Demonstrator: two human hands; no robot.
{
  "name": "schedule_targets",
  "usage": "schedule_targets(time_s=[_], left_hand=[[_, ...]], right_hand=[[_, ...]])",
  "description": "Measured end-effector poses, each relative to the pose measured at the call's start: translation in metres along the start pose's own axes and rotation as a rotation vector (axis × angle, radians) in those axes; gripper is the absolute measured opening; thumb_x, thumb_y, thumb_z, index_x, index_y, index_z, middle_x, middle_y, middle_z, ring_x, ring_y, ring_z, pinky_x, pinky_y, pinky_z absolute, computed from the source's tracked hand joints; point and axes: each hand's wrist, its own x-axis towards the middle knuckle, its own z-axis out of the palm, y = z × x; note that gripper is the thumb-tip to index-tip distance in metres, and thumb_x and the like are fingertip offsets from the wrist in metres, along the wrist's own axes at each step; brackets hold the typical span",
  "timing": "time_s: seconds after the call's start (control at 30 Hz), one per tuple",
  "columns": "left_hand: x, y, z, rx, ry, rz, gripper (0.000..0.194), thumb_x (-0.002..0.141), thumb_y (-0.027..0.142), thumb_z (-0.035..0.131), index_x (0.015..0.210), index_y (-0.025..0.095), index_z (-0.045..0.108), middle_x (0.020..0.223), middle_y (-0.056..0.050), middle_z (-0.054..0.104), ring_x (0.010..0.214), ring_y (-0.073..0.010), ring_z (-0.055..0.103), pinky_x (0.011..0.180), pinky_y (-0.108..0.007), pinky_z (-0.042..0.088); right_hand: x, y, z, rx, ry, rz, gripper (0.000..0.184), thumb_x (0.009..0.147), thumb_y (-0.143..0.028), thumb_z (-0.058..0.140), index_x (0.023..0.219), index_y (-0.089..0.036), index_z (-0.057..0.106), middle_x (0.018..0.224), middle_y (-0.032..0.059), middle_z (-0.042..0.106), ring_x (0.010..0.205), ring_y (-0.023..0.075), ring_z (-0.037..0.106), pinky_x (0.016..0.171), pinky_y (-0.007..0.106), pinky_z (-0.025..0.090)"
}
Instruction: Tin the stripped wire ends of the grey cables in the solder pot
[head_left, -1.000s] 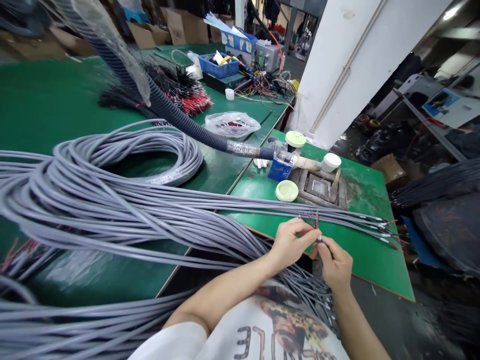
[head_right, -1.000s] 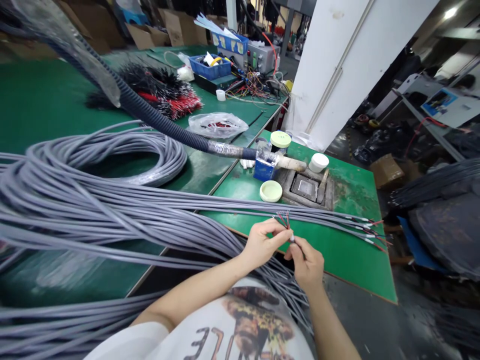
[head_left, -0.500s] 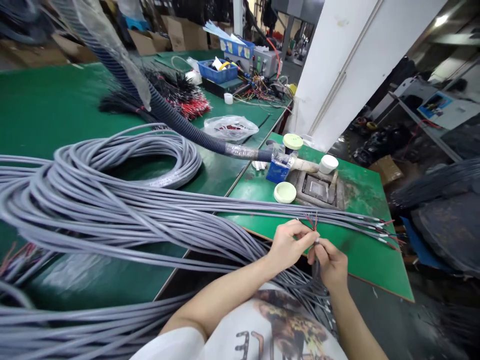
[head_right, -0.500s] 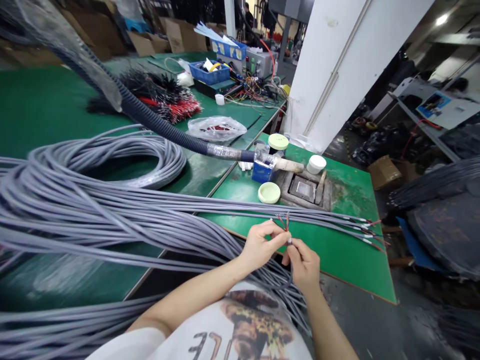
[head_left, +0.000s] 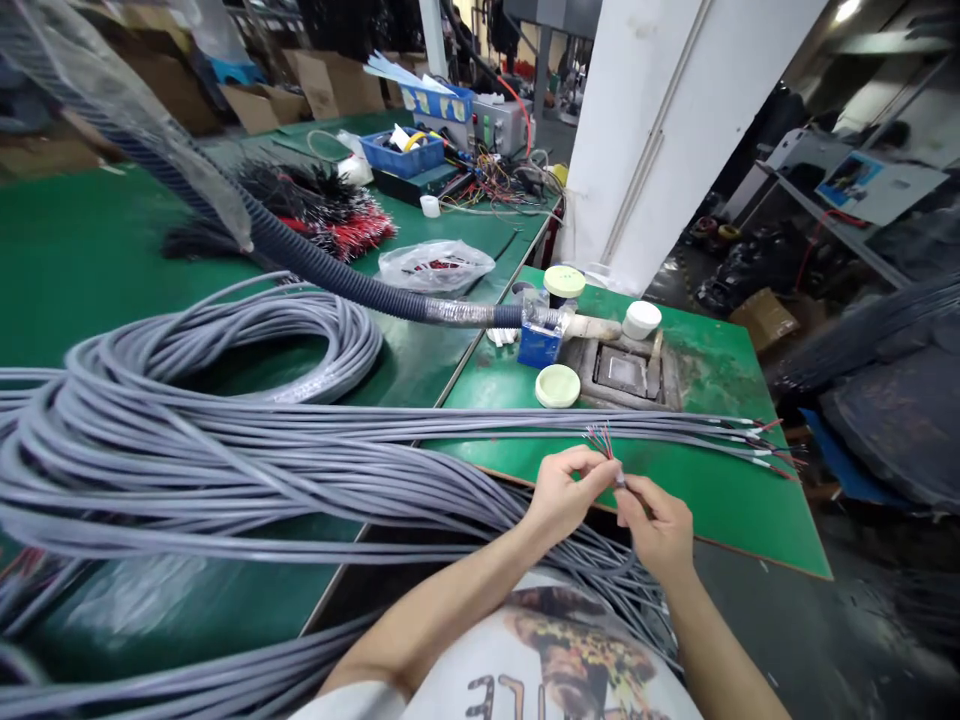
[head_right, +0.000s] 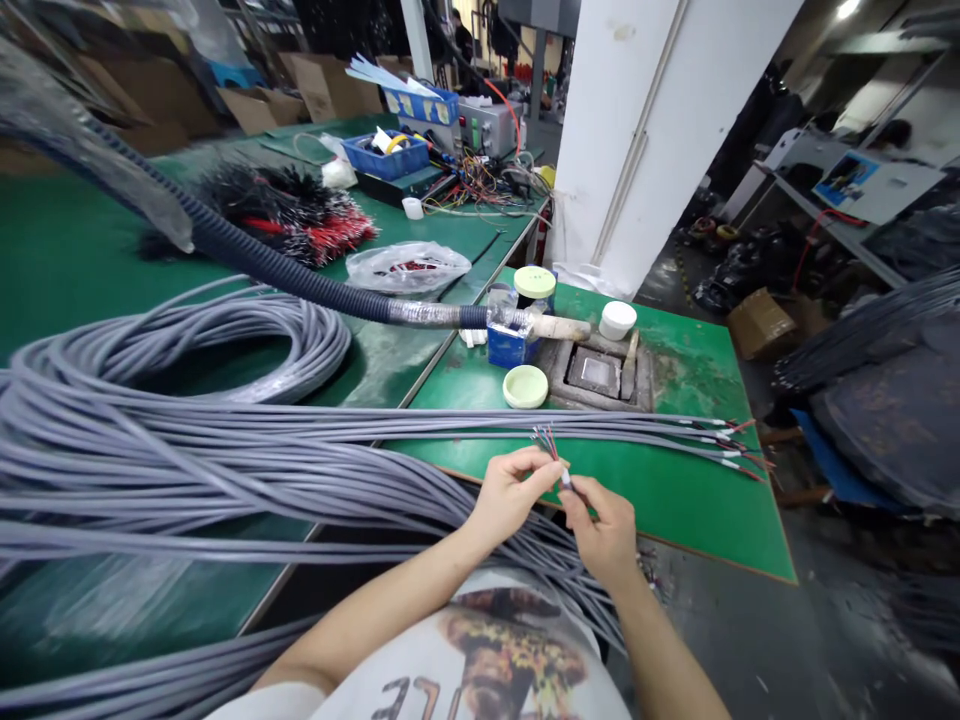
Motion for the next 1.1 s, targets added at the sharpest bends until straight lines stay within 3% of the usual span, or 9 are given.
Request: schedule_targets(time_s=[0.33,0.47,0.57,0.67,0.73,0.8,0.87,0.97,1.1], left_hand=[[0.004,-0.009,0.000,-0.067,-0.017,-0.030,0.025,0.080,0.032,0.064,0.065,0.014,0.067,0.071,-0.003,0.065,0.064,-0.0122,0.055,0.063,-0.024,0.043],[0.002,-0.008,0.006,0.153,-0.024,0.220,0.018,0.084,0.027,0.061,0.073,0.016,0.069,0.075,-0.005,0.068,0.069,-0.0147,0.058,0.068,-0.028,0.046],[0.000,-0.009,0.019,0.271,-0.194,0.492,0.013,0.085,0.023,0.059,0.084,0.017,0.070,0.079,-0.006,0.070,0.071,-0.0152,0.059,0.070,-0.030,0.046],[0.005,-0.013,0.034,0.417,-0.482,0.634,0.022,0.087,0.028,0.059,0.104,0.018,0.066,0.088,-0.007,0.070,0.077,-0.0161,0.060,0.072,-0.031,0.046],[0.016,-0.016,0.042,0.593,-0.598,0.637,0.030,0.088,0.034,0.056,0.112,0.019,0.063,0.094,-0.007,0.069,0.084,-0.0176,0.060,0.076,-0.032,0.045],[0.033,-0.019,0.049,0.811,-0.606,0.595,0.030,0.090,0.035,0.052,0.114,0.019,0.063,0.100,-0.007,0.068,0.090,-0.0196,0.058,0.080,-0.033,0.043],[0.052,-0.022,0.057,1.029,-0.567,0.537,0.028,0.091,0.031,0.049,0.113,0.019,0.062,0.102,-0.009,0.065,0.095,-0.0221,0.056,0.082,-0.035,0.042],[0.073,-0.029,0.073,1.270,-0.512,0.480,0.024,0.089,0.027,0.052,0.109,0.017,0.061,0.103,-0.011,0.061,0.100,-0.0261,0.052,0.082,-0.038,0.041],[0.080,-0.041,0.093,1.387,-0.491,0.468,0.021,0.085,0.030,0.058,0.099,0.015,0.059,0.101,-0.013,0.058,0.100,-0.0275,0.052,0.081,-0.038,0.042]], right_hand=[[0.004,-0.002,-0.001,-0.075,0.012,-0.009,0.012,0.089,-0.026,0.054,0.089,-0.020,0.065,0.063,-0.0023,0.063,0.054,0.0096,0.056,0.058,0.021,0.041],[-0.002,-0.002,-0.003,-0.063,0.015,-0.009,0.011,0.089,-0.025,0.053,0.087,-0.019,0.062,0.063,-0.0021,0.062,0.054,0.0094,0.056,0.057,0.020,0.040],[-0.022,0.006,-0.015,-0.058,-0.005,0.023,0.017,0.091,-0.026,0.049,0.080,-0.019,0.058,0.063,-0.0012,0.061,0.056,0.0102,0.056,0.059,0.021,0.041],[-0.070,0.033,-0.040,-0.130,-0.035,0.189,0.022,0.093,-0.032,0.042,0.085,-0.020,0.058,0.068,0.0012,0.064,0.061,0.0128,0.060,0.061,0.022,0.042],[-0.114,0.060,-0.061,-0.293,-0.023,0.453,0.028,0.092,-0.038,0.040,0.082,-0.021,0.059,0.065,0.0026,0.065,0.059,0.0157,0.060,0.058,0.024,0.041],[-0.157,0.084,-0.078,-0.494,-0.165,0.704,0.035,0.087,-0.046,0.046,0.065,-0.021,0.058,0.053,0.0039,0.061,0.054,0.0203,0.060,0.053,0.027,0.038],[-0.185,0.095,-0.087,-0.550,-0.302,0.835,0.036,0.085,-0.044,0.048,0.059,-0.021,0.058,0.055,0.0074,0.063,0.058,0.0241,0.062,0.053,0.029,0.036],[-0.186,0.084,-0.076,-0.350,-0.371,0.752,0.029,0.086,-0.038,0.047,0.070,-0.021,0.064,0.065,0.0051,0.068,0.064,0.0219,0.064,0.058,0.028,0.038],[-0.135,0.050,-0.043,0.045,-0.340,0.534,0.026,0.086,-0.034,0.049,0.075,-0.019,0.067,0.065,0.0008,0.067,0.060,0.0161,0.061,0.058,0.025,0.041]])
